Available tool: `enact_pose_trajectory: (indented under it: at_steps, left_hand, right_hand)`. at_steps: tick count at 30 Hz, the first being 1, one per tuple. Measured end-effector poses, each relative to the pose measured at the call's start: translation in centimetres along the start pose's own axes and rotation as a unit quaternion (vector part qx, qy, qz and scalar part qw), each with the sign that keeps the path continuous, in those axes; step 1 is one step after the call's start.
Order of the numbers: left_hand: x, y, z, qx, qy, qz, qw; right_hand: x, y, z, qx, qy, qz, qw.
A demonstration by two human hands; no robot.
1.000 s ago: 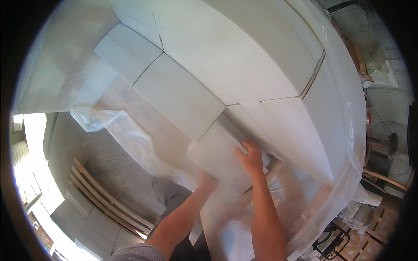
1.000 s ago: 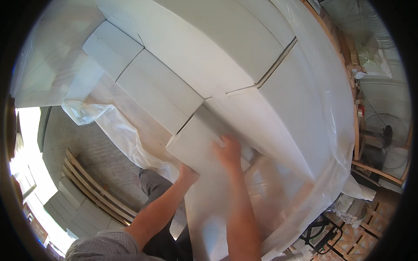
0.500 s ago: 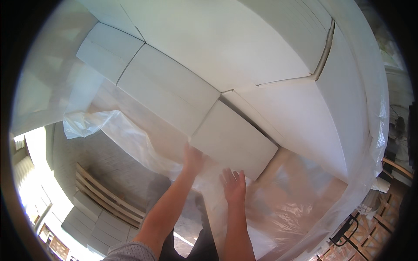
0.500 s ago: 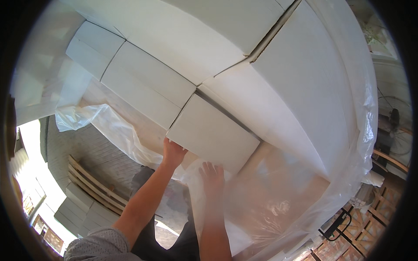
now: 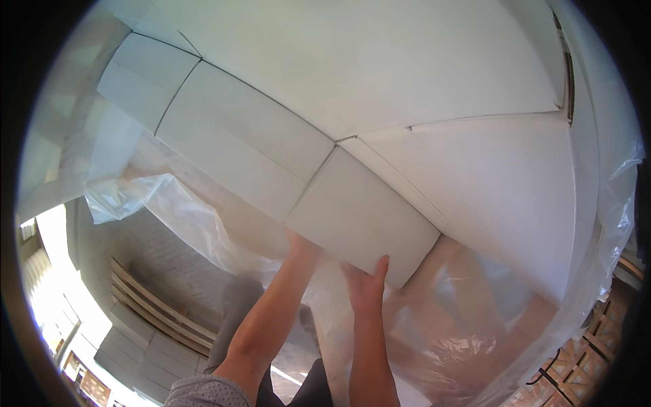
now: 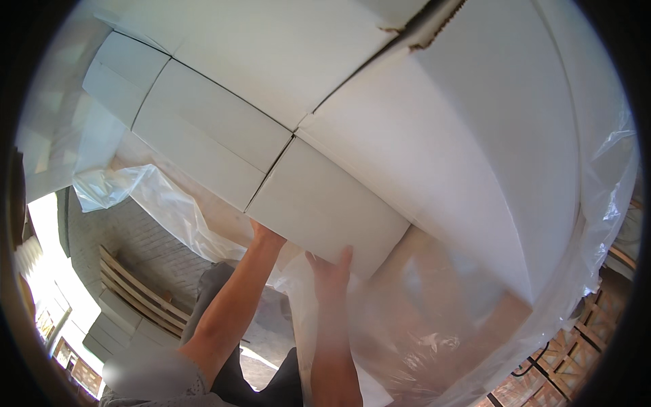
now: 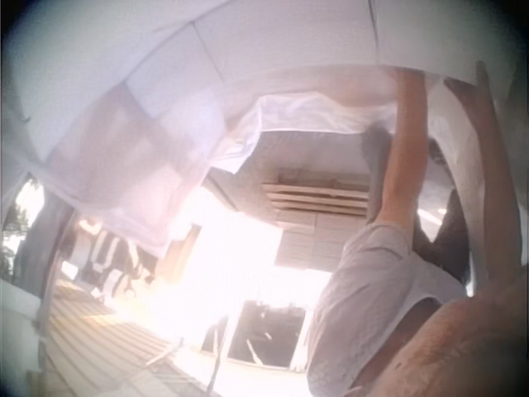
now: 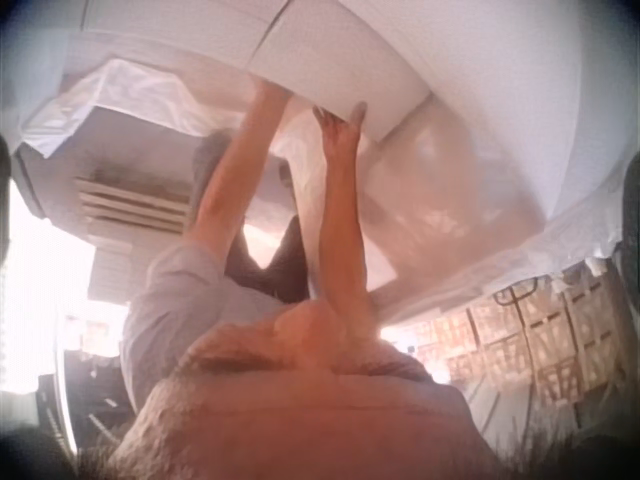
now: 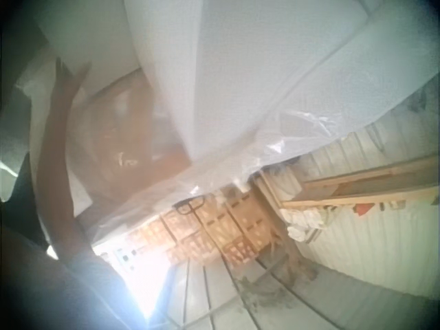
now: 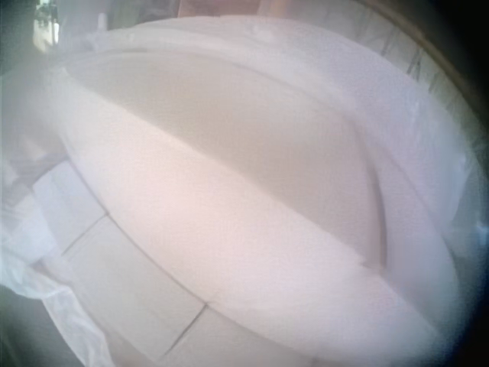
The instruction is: The person repeatedly picks up white foam blocks from a pallet and places them into a plastic-lined wooden crate. The person handles the blocks one at a time, arranging them in rows inside the crate.
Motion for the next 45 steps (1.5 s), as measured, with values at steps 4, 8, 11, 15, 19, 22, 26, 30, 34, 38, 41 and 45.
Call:
enact_pose_trajectory:
  at_steps: [4,8,11,15,19,22,26,30,34,38,41,45]
  left_hand:
    - [-2.8,0.0,1.1,0.021,0.348,-0.059,0.935]
    - [-6.8,-2.3,4.3,-0.175,0.172,0.121,0.962]
    - [-11.6,-6.5,9.6,-0.194,0.299,0.099,0.929]
    - [-19.1,-13.5,17.3,-0.269,0.495,0.071,0.823]
    - [-24.7,-19.8,25.2,-0.28,0.657,0.024,0.699]
    - [-26.3,-24.0,31.7,-0.106,0.828,-0.132,0.535]
    - [-24.8,-27.2,36.9,-0.183,0.897,-0.127,0.383]
    - [-23.8,-31.4,36.7,-0.261,0.91,-0.139,0.291]
    - [-25.2,-37.6,34.3,-0.173,0.946,-0.229,0.151]
    - [-25.2,-44.4,32.1,-0.061,0.933,-0.266,0.234]
    - [-24.3,-49.9,30.7,-0.305,0.725,-0.016,0.618]
    - [-22.7,-57.5,30.3,-0.342,0.613,0.124,0.701]
  right_hand:
    - [-0.5,0.0,0.7,-0.007,-0.006,0.0,1.0]
    - [0.1,-0.4,0.3,-0.002,-0.039,0.041,0.998]
    - [1.7,-1.5,-0.3,0.044,-0.003,0.099,0.994]
    - [4.4,-5.5,1.6,0.111,-0.081,0.092,0.986]
    - [5.7,-13.3,7.9,0.181,-0.454,-0.013,0.872]
    - [6.0,-19.2,12.3,0.142,-0.659,-0.138,0.726]
    - [7.5,-25.9,15.2,0.254,-0.444,-0.072,0.856]
    - [8.3,-29.1,14.2,0.225,-0.535,-0.117,0.806]
    - [8.3,-31.3,12.3,0.027,-0.756,-0.255,0.602]
    - [7.8,-36.0,11.3,0.093,-0.655,-0.232,0.713]
    - [7.5,-40.9,11.5,0.076,-0.626,-0.273,0.726]
    - [5.9,-44.8,11.1,0.108,-0.68,-0.3,0.66]
Point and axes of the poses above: each hand's wrist, its own y-axis towards the middle knuckle, its own x-axis out of the palm, z = x × y, the point moved 1 cm from there along y, towards the middle knuckle, and after that the axes turned 12 degrees about -z, right-handed, at the moved point
